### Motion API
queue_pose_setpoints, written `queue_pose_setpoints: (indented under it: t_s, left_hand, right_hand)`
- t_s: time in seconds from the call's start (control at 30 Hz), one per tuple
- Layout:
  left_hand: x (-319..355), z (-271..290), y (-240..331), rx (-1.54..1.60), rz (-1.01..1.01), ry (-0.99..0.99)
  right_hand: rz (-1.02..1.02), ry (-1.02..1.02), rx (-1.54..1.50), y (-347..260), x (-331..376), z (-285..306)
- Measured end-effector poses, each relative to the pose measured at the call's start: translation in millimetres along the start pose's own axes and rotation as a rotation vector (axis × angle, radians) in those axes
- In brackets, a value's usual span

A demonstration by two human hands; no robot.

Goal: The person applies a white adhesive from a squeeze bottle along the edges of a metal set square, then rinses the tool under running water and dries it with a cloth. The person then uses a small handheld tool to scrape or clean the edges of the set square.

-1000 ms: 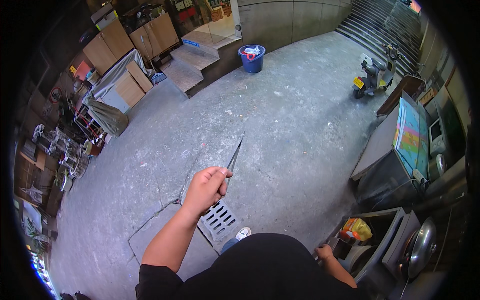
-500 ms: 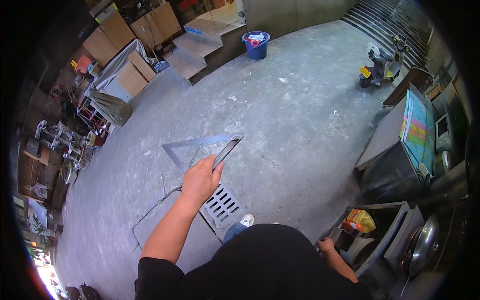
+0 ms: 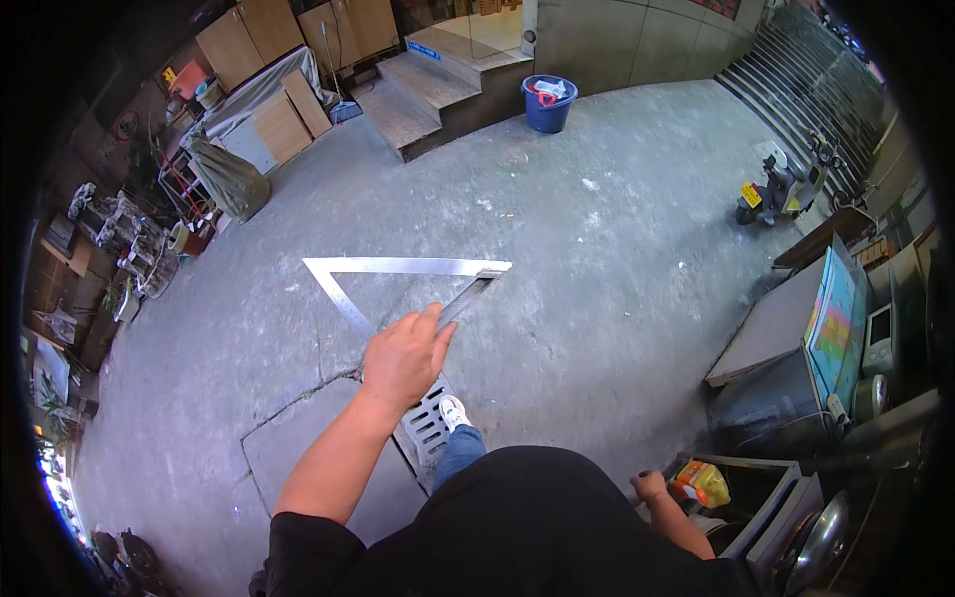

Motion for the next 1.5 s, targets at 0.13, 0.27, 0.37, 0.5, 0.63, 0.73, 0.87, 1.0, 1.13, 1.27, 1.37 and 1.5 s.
queue_pose_setpoints:
  t_s: [0.13, 0.27, 0.37, 0.5, 0.63, 0.73, 0.87, 1.0, 1.13, 1.27, 1.37, 1.5]
  left_hand:
    - [-20, -2, -62, -0.021, 0.009, 0.007]
    - [-41, 0, -128, -0.064, 0.024, 0.010]
    - [-56, 1, -172, -0.078, 0.014, 0.011]
    - [-78, 2, -220, -0.074, -0.051, 0.065]
    - [-102, -3, -251, -0.085, -0.079, 0.079]
    - [-122, -14, -268, -0.091, -0.068, 0.059]
    - [-154, -35, -289, -0.061, -0.048, 0.076]
    - [-193, -55, -306, -0.123, -0.030, 0.065]
    - [-245, -66, -317, -0.190, -0.006, 0.068]
    - [-293, -73, -321, -0.204, 0.022, 0.079]
    - [-312, -75, -326, -0.224, 0.052, 0.066]
    - [-327, -73, -337, -0.267, 0.053, 0.060]
  right_hand:
    - [0.029, 0.054, -0.004, -73, -12, 7]
    - [-0.038, -0.080, -0.009, -164, -13, 2]
    - [-0.028, -0.081, -0.144, -229, -13, 3]
    - [0.098, -0.017, -0.143, -297, -23, 5]
    - [0.072, -0.009, -0.108, -319, -36, 6]
    - [0.054, 0.003, -0.040, -317, -47, 6]
    - [-0.044, -0.060, 0.084, -307, -70, 7]
    - [-0.179, -0.234, 0.150, -315, -119, 13]
    - [0.068, -0.234, 0.284, -371, -201, 40]
    - [0.249, -0.070, 0.185, -464, -286, 100]
    - [0.294, 0.005, 0.144, -542, -329, 160]
    - [0.363, 0.119, -0.019, -627, -342, 222]
Point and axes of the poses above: each hand's wrist, its own x-axis away from the middle knuckle, its own z-axis out of the back of the hand, y = z × x, the point moved 4 cm from there along -x, towards the middle knuckle, and after that the axes turned 5 degrees about -z, right-handed, at the moved point
